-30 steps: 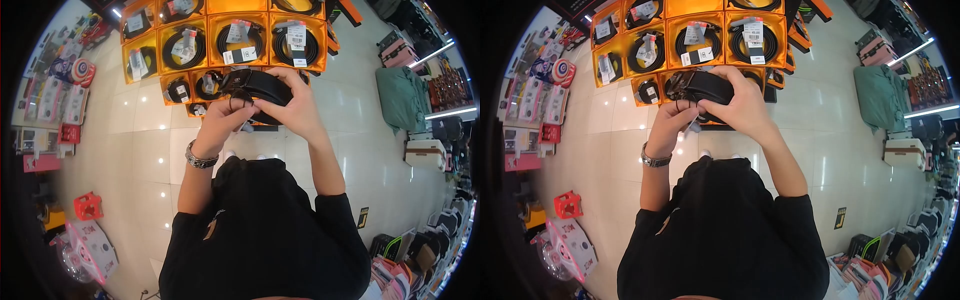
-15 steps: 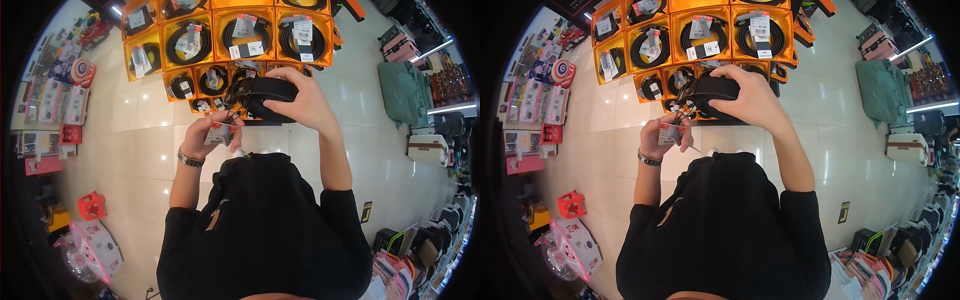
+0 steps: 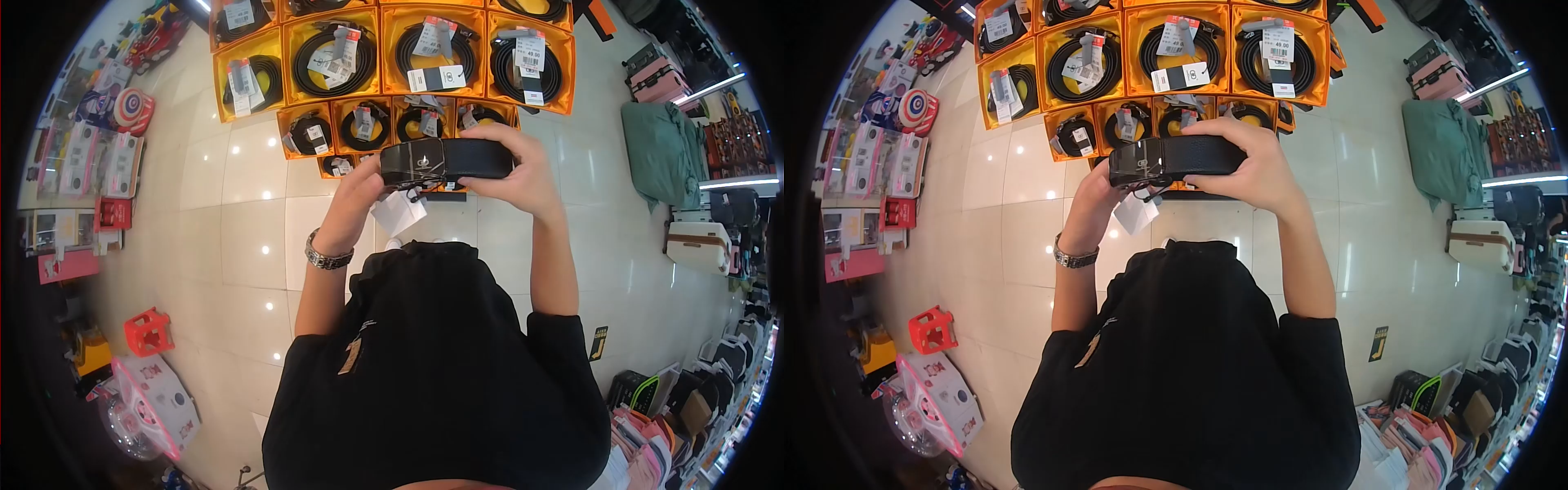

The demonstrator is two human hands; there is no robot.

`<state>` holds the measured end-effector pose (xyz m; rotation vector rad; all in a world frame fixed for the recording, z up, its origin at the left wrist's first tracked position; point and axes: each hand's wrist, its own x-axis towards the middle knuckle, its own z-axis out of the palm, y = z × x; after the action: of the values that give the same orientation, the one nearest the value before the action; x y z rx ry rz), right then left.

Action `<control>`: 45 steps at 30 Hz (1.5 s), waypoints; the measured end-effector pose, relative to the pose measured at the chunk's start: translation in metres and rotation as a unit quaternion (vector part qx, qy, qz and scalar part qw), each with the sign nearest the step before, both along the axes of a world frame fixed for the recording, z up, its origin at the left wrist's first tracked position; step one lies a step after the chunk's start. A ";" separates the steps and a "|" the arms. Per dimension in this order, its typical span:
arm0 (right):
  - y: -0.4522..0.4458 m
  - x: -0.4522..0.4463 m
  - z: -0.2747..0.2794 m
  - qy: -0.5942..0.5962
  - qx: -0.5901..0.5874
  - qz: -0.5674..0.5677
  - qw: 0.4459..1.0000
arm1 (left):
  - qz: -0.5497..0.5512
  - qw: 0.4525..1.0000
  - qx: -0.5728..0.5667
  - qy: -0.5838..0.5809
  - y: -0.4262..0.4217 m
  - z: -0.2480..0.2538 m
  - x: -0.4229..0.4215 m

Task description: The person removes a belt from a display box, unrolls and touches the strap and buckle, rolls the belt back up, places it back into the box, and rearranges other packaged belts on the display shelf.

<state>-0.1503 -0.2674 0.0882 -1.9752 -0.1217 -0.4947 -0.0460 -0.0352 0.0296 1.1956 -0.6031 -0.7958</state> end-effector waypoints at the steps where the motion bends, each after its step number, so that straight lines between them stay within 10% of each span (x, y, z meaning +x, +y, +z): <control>1: -0.001 0.000 0.002 0.007 -0.002 0.001 1.000 | 0.011 1.000 -0.006 -0.018 -0.003 0.004 -0.003; 23: 0.014 0.002 0.034 -0.049 -0.094 -0.034 0.994 | 0.115 0.956 -0.062 -0.263 -0.002 0.029 0.000; 28: 0.018 0.013 0.042 -0.095 -0.170 0.132 0.972 | 0.015 0.960 -0.083 -0.268 -0.006 0.036 0.018; 39: 0.037 0.035 0.053 -0.096 -0.183 0.222 0.953 | -0.371 0.913 -0.156 0.068 -0.019 0.029 0.010; 45: 0.037 0.047 0.063 -0.106 -0.277 0.212 0.931 | -0.389 0.857 -0.269 0.206 -0.033 0.016 0.000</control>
<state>-0.1035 -0.2299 0.1516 -2.3419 -0.8899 -0.4107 -0.0461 -0.0677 0.0452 0.2040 -0.8836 -1.4012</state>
